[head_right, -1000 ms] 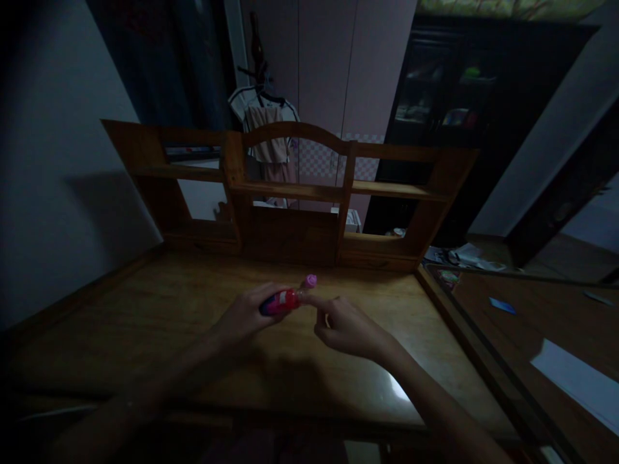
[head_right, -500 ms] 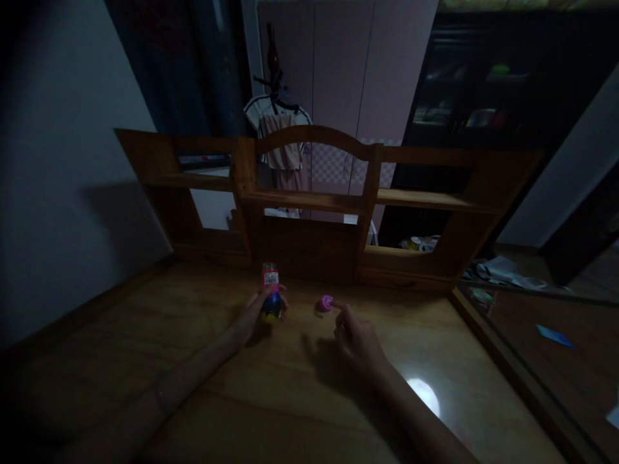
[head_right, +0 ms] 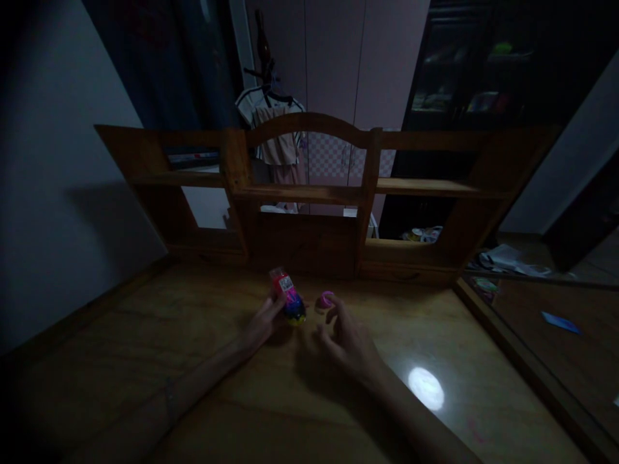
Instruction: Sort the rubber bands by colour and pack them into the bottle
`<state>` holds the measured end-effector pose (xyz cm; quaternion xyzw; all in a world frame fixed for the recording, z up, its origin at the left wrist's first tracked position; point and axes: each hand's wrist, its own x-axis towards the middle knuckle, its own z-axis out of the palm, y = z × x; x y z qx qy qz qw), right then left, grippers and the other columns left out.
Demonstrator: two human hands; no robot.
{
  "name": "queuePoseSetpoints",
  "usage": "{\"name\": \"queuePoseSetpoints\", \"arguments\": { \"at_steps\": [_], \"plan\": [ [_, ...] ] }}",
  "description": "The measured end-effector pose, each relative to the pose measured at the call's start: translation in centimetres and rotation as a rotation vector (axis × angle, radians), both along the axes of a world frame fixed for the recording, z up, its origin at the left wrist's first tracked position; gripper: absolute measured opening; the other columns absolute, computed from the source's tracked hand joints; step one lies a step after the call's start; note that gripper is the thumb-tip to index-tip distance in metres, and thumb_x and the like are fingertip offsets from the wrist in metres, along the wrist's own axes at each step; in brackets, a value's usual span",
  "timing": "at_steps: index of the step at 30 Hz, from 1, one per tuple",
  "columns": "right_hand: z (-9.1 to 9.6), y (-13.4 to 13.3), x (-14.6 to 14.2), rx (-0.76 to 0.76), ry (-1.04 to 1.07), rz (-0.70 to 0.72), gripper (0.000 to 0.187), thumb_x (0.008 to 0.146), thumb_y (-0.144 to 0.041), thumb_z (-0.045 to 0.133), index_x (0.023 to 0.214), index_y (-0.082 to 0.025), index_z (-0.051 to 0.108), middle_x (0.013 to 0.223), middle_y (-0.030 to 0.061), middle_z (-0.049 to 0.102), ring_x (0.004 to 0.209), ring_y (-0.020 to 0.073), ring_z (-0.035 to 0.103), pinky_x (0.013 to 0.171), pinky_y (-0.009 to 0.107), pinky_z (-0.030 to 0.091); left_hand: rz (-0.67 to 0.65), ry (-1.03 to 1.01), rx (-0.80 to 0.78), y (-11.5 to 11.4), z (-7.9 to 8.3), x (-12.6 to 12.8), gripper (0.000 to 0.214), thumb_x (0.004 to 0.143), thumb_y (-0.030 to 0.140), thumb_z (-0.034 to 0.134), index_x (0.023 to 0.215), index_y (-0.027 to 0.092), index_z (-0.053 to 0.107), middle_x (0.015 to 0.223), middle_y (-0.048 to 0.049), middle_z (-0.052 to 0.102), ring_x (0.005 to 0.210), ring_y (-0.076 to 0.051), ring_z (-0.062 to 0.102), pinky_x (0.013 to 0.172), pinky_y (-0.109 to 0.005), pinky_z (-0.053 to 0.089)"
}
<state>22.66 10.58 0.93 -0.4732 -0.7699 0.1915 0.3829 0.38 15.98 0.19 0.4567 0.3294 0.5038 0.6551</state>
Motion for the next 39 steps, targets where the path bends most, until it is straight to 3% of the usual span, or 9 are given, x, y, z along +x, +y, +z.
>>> {"name": "queuePoseSetpoints", "arguments": {
  "at_steps": [3,7,11,15,18,24,27,33,39],
  "plan": [
    [0.4,-0.9,-1.6,0.006,0.053,0.037,0.067,0.085,-0.034,0.061,0.144,-0.028,0.03,0.119,0.0086,0.06,0.08,0.0183,0.063,0.071,0.033,0.053,-0.057,0.051,0.167,-1.8,1.0,1.5,0.045,0.089,0.045,0.06,0.122,0.016,0.056,0.13,-0.0144,0.06,0.119,-0.026,0.058,0.103,-0.037,0.045],
    [0.6,-1.5,-2.2,0.035,0.18,0.058,0.055,0.086,-0.032,0.061,0.136,-0.025,0.039,0.124,0.0102,0.059,0.103,0.0235,0.061,0.087,0.038,0.05,-0.186,0.094,0.29,-3.0,2.4,3.6,0.049,0.088,0.04,0.062,0.131,0.021,0.051,0.141,-0.012,0.051,0.129,-0.028,0.049,0.108,-0.04,0.039],
    [1.2,-0.8,-0.8,0.035,0.324,-0.12,0.04,0.086,-0.038,0.062,0.12,-0.022,0.047,0.105,0.0071,0.063,0.09,0.0212,0.062,0.08,0.034,0.05,-0.213,0.238,0.424,0.0,2.1,4.8,0.052,0.087,0.046,0.061,0.132,0.022,0.049,0.137,-0.0133,0.052,0.127,-0.029,0.05,0.103,-0.044,0.043],
    [1.4,1.0,2.1,0.006,0.518,-0.306,0.035,0.086,-0.044,0.061,0.11,-0.023,0.047,0.084,0.0002,0.061,0.068,0.0167,0.059,0.065,0.03,0.048,-0.025,0.682,0.651,4.3,0.5,5.0,0.073,0.067,0.041,0.08,0.131,0.02,0.051,0.144,-0.0149,0.039,0.133,-0.031,0.039,0.107,-0.045,0.038],
    [0.8,2.4,4.0,-0.031,0.662,-0.332,0.033,0.086,-0.047,0.059,0.104,-0.023,0.045,0.072,-0.0034,0.056,0.061,0.0158,0.056,0.057,0.027,0.045,-0.032,0.841,0.729,5.9,-0.7,5.6,0.068,0.063,0.034,0.081,0.124,0.02,0.057,0.133,-0.0118,0.05,0.122,-0.027,0.049,0.106,-0.042,0.038],
    [0.3,3.0,4.7,-0.034,0.62,-0.35,0.035,0.085,-0.044,0.059,0.107,-0.022,0.045,0.077,-0.0019,0.057,0.063,0.0166,0.057,0.057,0.027,0.046,0.017,0.84,0.691,5.2,-0.7,5.5,0.023,0.071,0.028,0.071,0.093,0.021,0.07,0.094,-0.0053,0.066,0.094,-0.024,0.06,0.089,-0.037,0.047],
    [0.9,2.3,4.6,0.082,0.393,-0.318,0.037,0.083,-0.035,0.06,0.114,-0.02,0.047,0.094,0.004,0.06,0.08,0.0195,0.059,0.069,0.031,0.048,0.021,0.751,0.594,4.1,0.1,3.3,0.024,0.08,0.037,0.065,0.096,0.019,0.069,0.089,-0.0058,0.068,0.083,-0.021,0.063,0.077,-0.032,0.05],
    [0.9,1.1,3.8,0.178,0.021,-0.169,0.044,0.079,-0.023,0.059,0.121,-0.02,0.048,0.106,0.0083,0.06,0.09,0.0229,0.059,0.078,0.034,0.046,0.075,0.263,0.191,2.8,0.2,-0.6,0.036,0.071,0.044,0.077,0.092,0.016,0.068,0.085,-0.0052,0.068,0.077,-0.018,0.064,0.075,-0.031,0.055],
    [0.1,0.9,2.6,0.092,-0.09,-0.1,0.039,0.084,-0.029,0.058,0.12,-0.02,0.048,0.105,0.0099,0.061,0.089,0.0237,0.059,0.073,0.033,0.047,0.014,0.251,0.196,2.1,-0.1,-0.5,0.034,0.079,0.042,0.072,0.097,0.015,0.063,0.087,-0.0051,0.068,0.064,-0.014,0.063,0.061,-0.026,0.054]
  ]
}}
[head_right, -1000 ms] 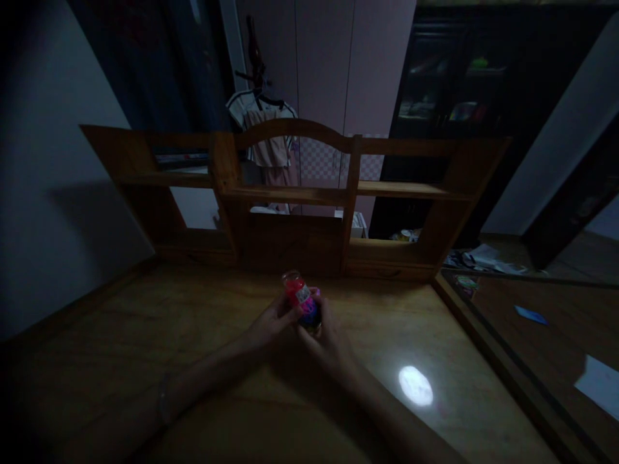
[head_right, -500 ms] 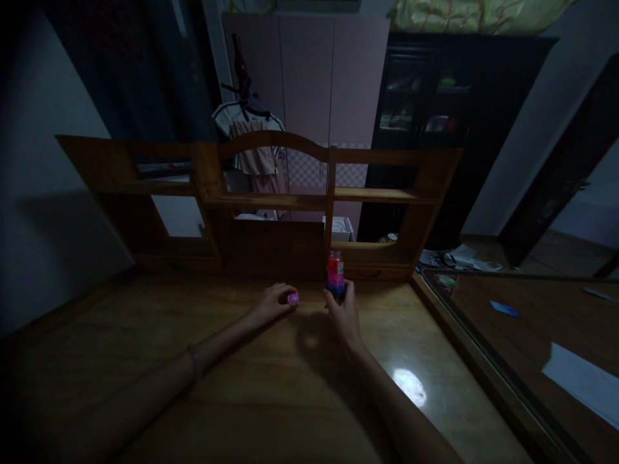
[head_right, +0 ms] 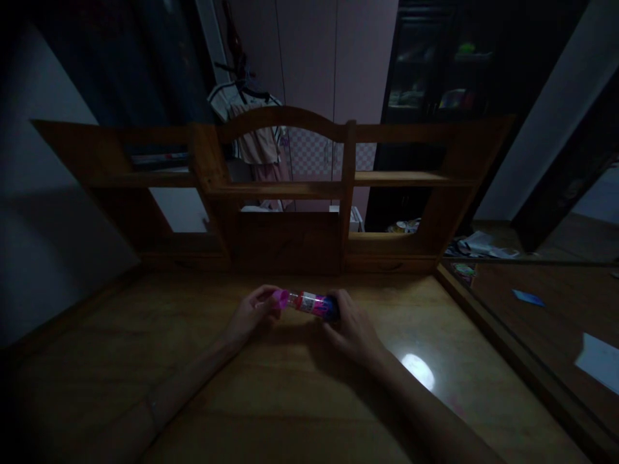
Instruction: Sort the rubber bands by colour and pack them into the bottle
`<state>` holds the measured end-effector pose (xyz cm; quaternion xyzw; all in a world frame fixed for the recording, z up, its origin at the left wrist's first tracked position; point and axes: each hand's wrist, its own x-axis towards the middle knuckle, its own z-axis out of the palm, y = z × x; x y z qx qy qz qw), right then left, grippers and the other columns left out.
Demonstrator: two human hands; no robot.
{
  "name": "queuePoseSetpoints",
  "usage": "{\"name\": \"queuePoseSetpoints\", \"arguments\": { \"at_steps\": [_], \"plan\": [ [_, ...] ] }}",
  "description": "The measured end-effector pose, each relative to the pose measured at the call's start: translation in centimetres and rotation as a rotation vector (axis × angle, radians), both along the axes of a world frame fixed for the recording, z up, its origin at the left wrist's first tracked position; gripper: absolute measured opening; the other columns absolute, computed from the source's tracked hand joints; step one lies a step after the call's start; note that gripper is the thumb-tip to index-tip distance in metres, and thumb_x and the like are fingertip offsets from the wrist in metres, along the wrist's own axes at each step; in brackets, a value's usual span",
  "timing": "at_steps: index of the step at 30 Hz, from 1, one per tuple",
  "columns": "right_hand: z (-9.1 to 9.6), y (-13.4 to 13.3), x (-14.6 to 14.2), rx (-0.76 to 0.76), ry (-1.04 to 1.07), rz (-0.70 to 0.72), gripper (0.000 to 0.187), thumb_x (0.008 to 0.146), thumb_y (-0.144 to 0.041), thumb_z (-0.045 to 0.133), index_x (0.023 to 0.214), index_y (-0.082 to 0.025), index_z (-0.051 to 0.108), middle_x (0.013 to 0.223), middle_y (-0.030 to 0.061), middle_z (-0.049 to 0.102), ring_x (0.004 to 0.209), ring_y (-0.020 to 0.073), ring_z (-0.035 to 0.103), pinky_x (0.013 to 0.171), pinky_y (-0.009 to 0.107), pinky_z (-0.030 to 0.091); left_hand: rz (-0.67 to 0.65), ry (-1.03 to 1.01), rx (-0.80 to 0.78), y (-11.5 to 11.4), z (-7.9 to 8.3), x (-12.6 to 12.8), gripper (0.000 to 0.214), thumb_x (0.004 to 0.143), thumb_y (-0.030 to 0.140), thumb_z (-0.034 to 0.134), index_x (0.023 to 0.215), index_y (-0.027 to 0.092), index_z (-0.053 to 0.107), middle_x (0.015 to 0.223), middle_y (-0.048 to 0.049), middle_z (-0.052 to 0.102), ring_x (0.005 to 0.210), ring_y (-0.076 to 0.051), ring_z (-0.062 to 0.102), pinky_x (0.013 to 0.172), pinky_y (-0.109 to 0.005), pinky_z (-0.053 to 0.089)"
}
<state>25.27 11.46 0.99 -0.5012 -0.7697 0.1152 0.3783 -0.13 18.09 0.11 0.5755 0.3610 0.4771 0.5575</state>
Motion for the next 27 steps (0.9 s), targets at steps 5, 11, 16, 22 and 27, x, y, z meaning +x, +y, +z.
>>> {"name": "queuePoseSetpoints", "arguments": {
  "at_steps": [5,11,16,22,27],
  "plan": [
    [-0.2,0.1,0.1,-0.007,-0.042,0.031,0.046,0.084,-0.031,0.06,0.126,-0.02,0.044,0.109,0.0115,0.061,0.093,0.0251,0.06,0.076,0.035,0.048,-0.038,-0.003,0.031,-0.3,-0.2,0.1,0.036,0.078,0.039,0.073,0.102,0.016,0.06,0.089,-0.005,0.068,0.059,-0.012,0.062,0.053,-0.023,0.051],
    [0.6,-0.2,0.0,0.006,0.007,0.067,0.04,0.087,-0.033,0.06,0.122,-0.021,0.045,0.104,0.0095,0.06,0.085,0.0214,0.059,0.074,0.034,0.048,-0.017,-0.044,0.09,-0.6,-0.2,0.0,0.035,0.076,0.035,0.075,0.102,0.016,0.062,0.099,-0.0074,0.068,0.067,-0.014,0.063,0.06,-0.026,0.054],
    [1.1,-0.3,-0.2,0.076,0.071,0.125,0.04,0.085,-0.024,0.059,0.123,-0.023,0.048,0.115,0.0108,0.056,0.102,0.024,0.056,0.085,0.038,0.048,0.014,-0.048,0.112,-0.7,-0.1,0.0,0.034,0.074,0.032,0.075,0.103,0.017,0.064,0.1,-0.0068,0.068,0.074,-0.016,0.063,0.062,-0.027,0.054],
    [1.5,-0.5,-0.1,0.029,0.174,0.142,0.04,0.084,-0.025,0.063,0.122,-0.024,0.053,0.118,0.009,0.056,0.109,0.0247,0.054,0.092,0.038,0.046,0.05,-0.011,0.139,-1.0,0.4,0.0,0.038,0.07,0.026,0.079,0.105,0.018,0.067,0.11,-0.0073,0.068,0.095,-0.02,0.065,0.081,-0.031,0.055],
    [1.9,-1.0,0.0,-0.223,0.315,0.134,0.042,0.087,-0.038,0.061,0.126,-0.025,0.052,0.115,0.0059,0.062,0.103,0.0232,0.06,0.088,0.036,0.049,-0.026,0.006,0.18,-1.3,0.7,0.1,0.032,0.072,0.023,0.077,0.102,0.02,0.07,0.12,-0.0081,0.066,0.11,-0.023,0.062,0.098,-0.039,0.049]
  ]
}}
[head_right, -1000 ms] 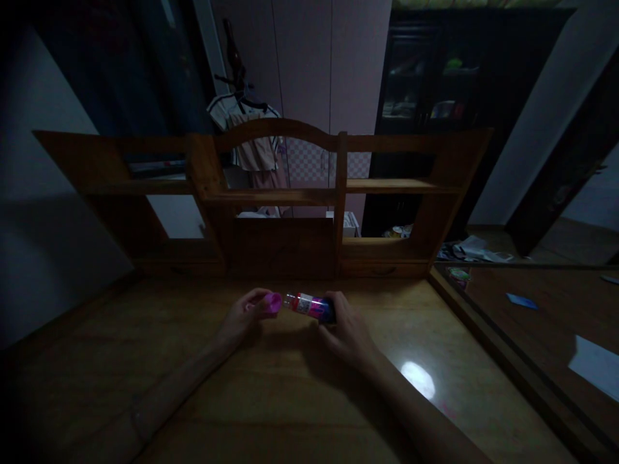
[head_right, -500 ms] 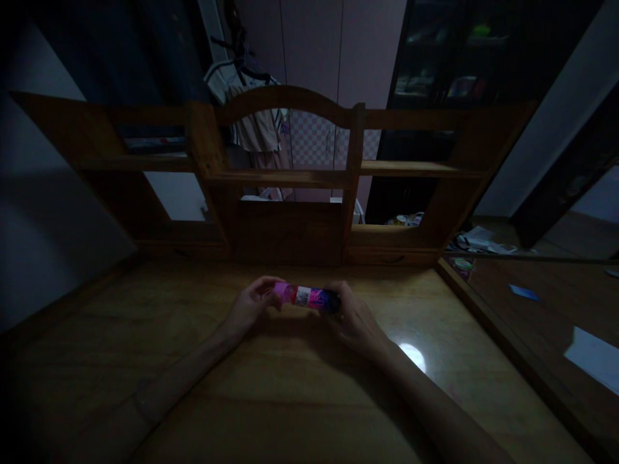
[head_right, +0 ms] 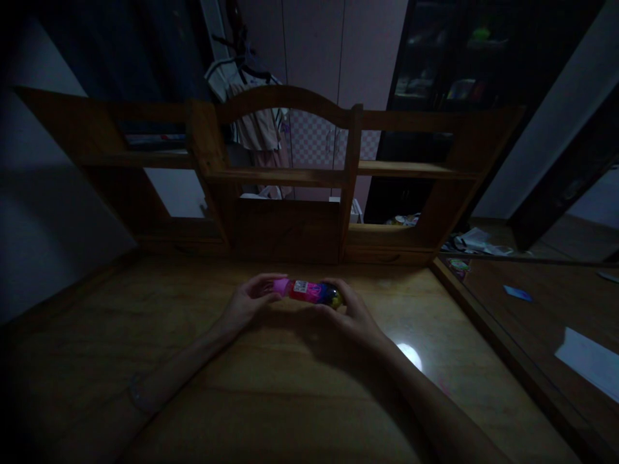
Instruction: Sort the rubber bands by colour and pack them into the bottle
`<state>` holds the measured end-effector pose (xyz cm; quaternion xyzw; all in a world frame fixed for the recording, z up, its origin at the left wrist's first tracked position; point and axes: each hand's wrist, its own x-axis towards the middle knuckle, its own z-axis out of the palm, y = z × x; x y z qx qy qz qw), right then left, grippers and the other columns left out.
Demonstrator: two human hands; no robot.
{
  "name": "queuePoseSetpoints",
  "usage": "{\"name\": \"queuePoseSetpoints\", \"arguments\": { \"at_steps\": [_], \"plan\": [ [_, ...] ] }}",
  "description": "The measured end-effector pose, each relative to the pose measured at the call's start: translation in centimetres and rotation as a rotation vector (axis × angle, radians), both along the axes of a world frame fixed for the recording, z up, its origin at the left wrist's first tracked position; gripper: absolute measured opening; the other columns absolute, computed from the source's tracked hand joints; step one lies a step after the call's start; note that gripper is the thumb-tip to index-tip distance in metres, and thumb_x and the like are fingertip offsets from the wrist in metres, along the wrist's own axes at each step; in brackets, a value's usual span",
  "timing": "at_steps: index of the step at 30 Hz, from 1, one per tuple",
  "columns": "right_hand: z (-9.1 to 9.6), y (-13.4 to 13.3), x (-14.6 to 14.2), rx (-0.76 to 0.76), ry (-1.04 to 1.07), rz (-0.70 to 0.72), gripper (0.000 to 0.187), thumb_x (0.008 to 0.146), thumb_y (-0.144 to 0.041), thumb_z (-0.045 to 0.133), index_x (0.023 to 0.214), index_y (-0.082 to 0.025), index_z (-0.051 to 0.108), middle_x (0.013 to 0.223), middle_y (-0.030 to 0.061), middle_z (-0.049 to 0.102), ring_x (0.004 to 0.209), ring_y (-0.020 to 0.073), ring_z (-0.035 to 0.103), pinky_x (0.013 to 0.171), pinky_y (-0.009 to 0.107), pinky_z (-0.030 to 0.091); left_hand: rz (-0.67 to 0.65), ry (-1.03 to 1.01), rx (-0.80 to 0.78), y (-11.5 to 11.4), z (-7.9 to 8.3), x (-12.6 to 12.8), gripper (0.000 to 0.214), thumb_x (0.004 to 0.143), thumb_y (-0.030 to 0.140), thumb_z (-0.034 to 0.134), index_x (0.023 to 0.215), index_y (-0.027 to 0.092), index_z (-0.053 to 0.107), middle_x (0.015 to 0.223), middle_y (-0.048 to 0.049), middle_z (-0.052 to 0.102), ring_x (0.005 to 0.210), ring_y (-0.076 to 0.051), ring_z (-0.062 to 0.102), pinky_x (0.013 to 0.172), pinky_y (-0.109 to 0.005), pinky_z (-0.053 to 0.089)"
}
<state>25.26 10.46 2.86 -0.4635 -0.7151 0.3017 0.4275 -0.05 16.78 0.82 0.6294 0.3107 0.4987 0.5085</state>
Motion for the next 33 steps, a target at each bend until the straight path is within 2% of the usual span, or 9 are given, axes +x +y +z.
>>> {"name": "queuePoseSetpoints", "arguments": {
  "at_steps": [3,8,14,18,21,23,26,29,33],
  "plan": [
    [-0.2,0.3,0.0,-0.109,0.065,-0.015,0.039,0.087,-0.044,0.06,0.12,-0.024,0.055,0.107,0.0048,0.064,0.095,0.0218,0.062,0.08,0.034,0.051,-0.029,0.022,0.039,-0.2,0.1,0.1,0.014,0.073,0.026,0.076,0.085,0.018,0.072,0.117,-0.0091,0.067,0.112,-0.025,0.061,0.099,-0.04,0.048],
    [-0.7,0.7,-0.1,-0.181,0.179,-0.006,0.04,0.087,-0.047,0.059,0.118,-0.022,0.054,0.094,0.0037,0.063,0.081,0.0182,0.062,0.07,0.03,0.052,0.034,0.021,-0.004,-0.4,0.2,0.3,0.047,0.068,0.026,0.08,0.113,0.02,0.065,0.118,-0.0083,0.067,0.105,-0.022,0.064,0.097,-0.037,0.048],
    [-0.8,0.8,0.0,-0.164,0.141,-0.02,0.042,0.086,-0.047,0.061,0.12,-0.023,0.053,0.095,0.004,0.064,0.082,0.0187,0.062,0.069,0.029,0.052,0.082,0.069,-0.007,0.2,-0.2,0.1,0.041,0.065,0.028,0.082,0.102,0.019,0.068,0.105,-0.0062,0.07,0.097,-0.02,0.066,0.089,-0.031,0.05],
    [-0.6,0.4,-0.2,-0.075,0.055,-0.009,0.039,0.087,-0.044,0.061,0.12,-0.024,0.054,0.104,0.0051,0.063,0.089,0.0203,0.061,0.075,0.032,0.051,0.053,0.111,-0.079,0.2,-0.5,-0.1,0.034,0.071,0.04,0.078,0.093,0.017,0.066,0.086,-0.0055,0.072,0.073,-0.018,0.068,0.069,-0.028,0.053],
    [-0.3,-0.1,-0.4,0.011,-0.025,0.016,0.039,0.086,-0.04,0.063,0.12,-0.025,0.055,0.11,0.0053,0.064,0.098,0.0223,0.061,0.085,0.036,0.049,0.019,0.197,-0.121,0.1,-0.7,-0.2,0.035,0.08,0.051,0.066,0.08,0.016,0.063,0.063,-0.0022,0.066,0.05,-0.013,0.06,0.048,-0.022,0.045],
    [-0.1,-0.4,-0.5,0.036,-0.052,0.02,0.04,0.085,-0.039,0.064,0.121,-0.025,0.056,0.113,0.0058,0.064,0.102,0.0235,0.06,0.089,0.037,0.048,0.013,0.227,-0.145,0.0,-0.7,-0.2,0.04,0.082,0.054,0.061,0.075,0.015,0.06,0.054,0.0001,0.06,0.042,-0.011,0.053,0.042,-0.02,0.039],
    [0.3,-0.3,-0.4,0.012,-0.041,0.016,0.041,0.085,-0.04,0.063,0.121,-0.024,0.057,0.111,0.0061,0.065,0.099,0.0234,0.061,0.085,0.036,0.049,-0.009,0.172,-0.107,0.0,-0.6,-0.1,0.033,0.08,0.048,0.067,0.082,0.016,0.061,0.066,-0.0009,0.064,0.052,-0.011,0.058,0.049,-0.02,0.045],
    [0.3,0.2,-0.1,-0.058,0.031,-0.01,0.038,0.084,-0.042,0.064,0.117,-0.023,0.059,0.103,0.0043,0.065,0.091,0.021,0.061,0.077,0.032,0.049,-0.004,0.111,0.007,-0.2,-0.4,0.2,0.036,0.07,0.033,0.079,0.098,0.018,0.062,0.096,-0.0045,0.068,0.083,-0.016,0.065,0.075,-0.027,0.053],
    [-0.1,0.6,-0.2,-0.274,0.182,0.004,0.033,0.084,-0.047,0.063,0.106,-0.022,0.061,0.086,0.0013,0.061,0.071,0.0157,0.057,0.06,0.026,0.046,-0.047,0.119,0.125,-0.9,-0.1,0.6,0.041,0.07,0.024,0.078,0.108,0.02,0.062,0.116,-0.0074,0.063,0.111,-0.023,0.059,0.098,-0.039,0.046]
  ]
}}
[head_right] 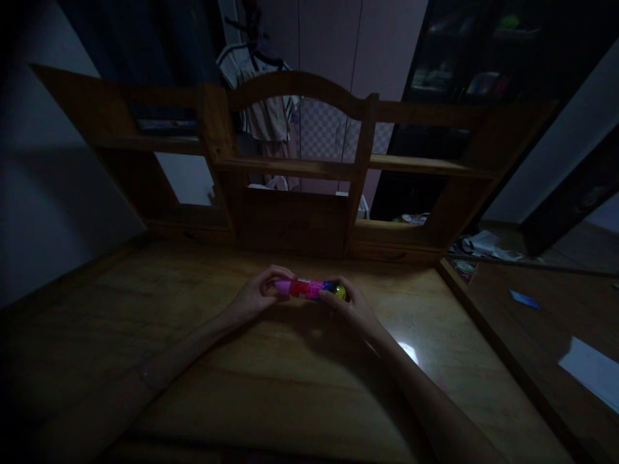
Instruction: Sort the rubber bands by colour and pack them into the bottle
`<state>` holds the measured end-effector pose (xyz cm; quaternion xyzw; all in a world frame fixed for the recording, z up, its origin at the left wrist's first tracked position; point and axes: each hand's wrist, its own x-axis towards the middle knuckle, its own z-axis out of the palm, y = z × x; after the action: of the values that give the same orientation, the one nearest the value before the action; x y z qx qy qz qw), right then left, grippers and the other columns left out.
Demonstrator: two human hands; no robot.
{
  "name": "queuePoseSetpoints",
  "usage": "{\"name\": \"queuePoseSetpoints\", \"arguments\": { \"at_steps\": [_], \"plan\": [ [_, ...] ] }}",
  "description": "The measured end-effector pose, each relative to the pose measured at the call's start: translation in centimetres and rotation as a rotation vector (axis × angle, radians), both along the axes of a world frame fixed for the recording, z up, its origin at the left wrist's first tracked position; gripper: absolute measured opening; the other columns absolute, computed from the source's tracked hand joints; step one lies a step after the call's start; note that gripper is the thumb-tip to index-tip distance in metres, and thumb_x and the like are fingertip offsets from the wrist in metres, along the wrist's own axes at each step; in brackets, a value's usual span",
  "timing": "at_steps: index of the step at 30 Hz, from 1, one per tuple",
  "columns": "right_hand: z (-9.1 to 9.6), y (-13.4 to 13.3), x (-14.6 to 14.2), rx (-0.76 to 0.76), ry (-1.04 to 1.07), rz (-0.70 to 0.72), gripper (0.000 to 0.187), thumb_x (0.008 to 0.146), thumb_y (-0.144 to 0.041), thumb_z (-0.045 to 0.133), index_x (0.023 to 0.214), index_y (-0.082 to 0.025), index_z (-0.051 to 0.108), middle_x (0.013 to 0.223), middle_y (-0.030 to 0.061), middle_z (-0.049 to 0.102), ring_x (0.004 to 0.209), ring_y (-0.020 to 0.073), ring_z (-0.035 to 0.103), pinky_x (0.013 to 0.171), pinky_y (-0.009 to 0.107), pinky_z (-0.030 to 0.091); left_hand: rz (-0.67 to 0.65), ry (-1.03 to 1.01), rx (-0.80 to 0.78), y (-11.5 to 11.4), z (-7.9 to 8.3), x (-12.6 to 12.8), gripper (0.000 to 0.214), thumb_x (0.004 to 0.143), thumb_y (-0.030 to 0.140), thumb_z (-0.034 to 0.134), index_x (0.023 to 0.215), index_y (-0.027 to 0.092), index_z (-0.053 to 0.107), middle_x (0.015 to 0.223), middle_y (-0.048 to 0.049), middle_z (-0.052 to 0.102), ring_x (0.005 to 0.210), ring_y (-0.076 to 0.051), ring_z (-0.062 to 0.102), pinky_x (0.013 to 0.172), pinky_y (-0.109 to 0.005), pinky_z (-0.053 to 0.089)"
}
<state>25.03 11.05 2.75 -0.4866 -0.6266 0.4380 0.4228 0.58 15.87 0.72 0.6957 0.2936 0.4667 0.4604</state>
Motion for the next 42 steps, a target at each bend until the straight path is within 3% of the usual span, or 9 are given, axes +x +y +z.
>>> {"name": "queuePoseSetpoints", "arguments": {
  "at_steps": [5,10,16,19,24,27,31,37,42],
  "plan": [
    [-0.4,-0.3,-0.5,-0.1,0.109,0.02,0.034,0.085,-0.048,0.061,0.105,-0.021,0.062,0.086,0.0021,0.061,0.067,0.0137,0.055,0.056,0.024,0.043,-0.016,0.016,-0.026,-0.2,0.1,-0.1,0.089,0.062,0.028,0.086,0.139,0.03,0.042,0.136,-0.0111,0.05,0.122,-0.026,0.052,0.095,-0.036,0.048],
    [-0.2,-0.3,-0.4,-0.104,0.104,-0.011,0.033,0.083,-0.049,0.064,0.102,-0.021,0.062,0.087,0.0018,0.06,0.066,0.0131,0.054,0.055,0.023,0.042,-0.001,0.087,-0.141,0.4,0.0,-0.8,0.041,0.088,0.047,0.057,0.116,0.016,0.06,0.093,-0.0072,0.065,0.079,-0.017,0.063,0.07,-0.03,0.052],
    [-0.1,0.1,-0.2,-0.096,0.102,-0.062,0.034,0.082,-0.049,0.064,0.1,-0.021,0.062,0.083,0.0012,0.059,0.065,0.013,0.054,0.054,0.023,0.041,-0.097,-0.046,-0.011,0.6,-0.4,-0.5,0.095,0.07,0.031,0.08,0.148,0.035,0.025,0.143,-0.0107,0.044,0.124,-0.024,0.05,0.102,-0.039,0.041],
    [-0.2,0.1,-0.2,-0.082,0.092,-0.055,0.033,0.082,-0.049,0.065,0.1,-0.021,0.061,0.084,0.0007,0.059,0.065,0.0127,0.054,0.054,0.023,0.042,-0.082,-0.013,-0.154,0.8,-0.6,-0.6,0.07,0.079,0.043,0.071,0.141,0.028,0.04,0.134,-0.0112,0.053,0.111,-0.023,0.059,0.091,-0.034,0.048],
    [-0.2,-0.1,-0.3,-0.031,0.028,-0.01,0.033,0.083,-0.049,0.063,0.1,-0.022,0.062,0.085,0.0004,0.06,0.066,0.0135,0.055,0.057,0.024,0.043,-0.038,0.087,-0.239,0.8,-0.6,-0.9,0.048,0.091,0.057,0.046,0.102,0.014,0.066,0.077,-0.004,0.066,0.064,-0.014,0.06,0.063,-0.025,0.046],
    [-0.1,-0.1,-0.3,-0.037,-0.019,-0.026,0.036,0.081,-0.051,0.064,0.102,-0.022,0.061,0.084,0.0006,0.06,0.066,0.0143,0.055,0.056,0.025,0.043,-0.061,0.056,-0.174,0.7,-0.4,-0.7,0.035,0.083,0.045,0.066,0.101,0.016,0.065,0.092,-0.0055,0.067,0.083,-0.016,0.063,0.076,-0.027,0.05],
    [0.0,0.1,-0.1,-0.032,-0.056,-0.056,0.038,0.081,-0.051,0.065,0.103,-0.021,0.061,0.082,0.0007,0.06,0.066,0.0145,0.055,0.055,0.025,0.042,-0.099,-0.058,-0.128,0.6,-0.3,-0.4,0.064,0.07,0.028,0.08,0.128,0.024,0.054,0.128,-0.0094,0.057,0.115,-0.022,0.057,0.1,-0.035,0.044],
    [0.2,-0.1,-0.4,0.032,-0.068,-0.044,0.035,0.081,-0.048,0.066,0.104,-0.022,0.062,0.089,0.002,0.062,0.074,0.0158,0.056,0.061,0.025,0.045,-0.053,0.054,-0.21,0.7,-0.5,-0.5,0.041,0.075,0.035,0.075,0.109,0.015,0.063,0.11,-0.0096,0.067,0.101,-0.023,0.064,0.093,-0.039,0.049],
    [0.1,-0.2,-0.5,-0.019,-0.026,-0.044,0.035,0.082,-0.049,0.064,0.101,-0.021,0.063,0.085,0.0018,0.062,0.07,0.0147,0.056,0.057,0.024,0.043,0.005,0.1,-0.076,0.2,-0.3,-0.4,0.041,0.078,0.036,0.072,0.113,0.015,0.062,0.11,-0.0097,0.067,0.101,-0.023,0.063,0.091,-0.036,0.05]
  ]
}}
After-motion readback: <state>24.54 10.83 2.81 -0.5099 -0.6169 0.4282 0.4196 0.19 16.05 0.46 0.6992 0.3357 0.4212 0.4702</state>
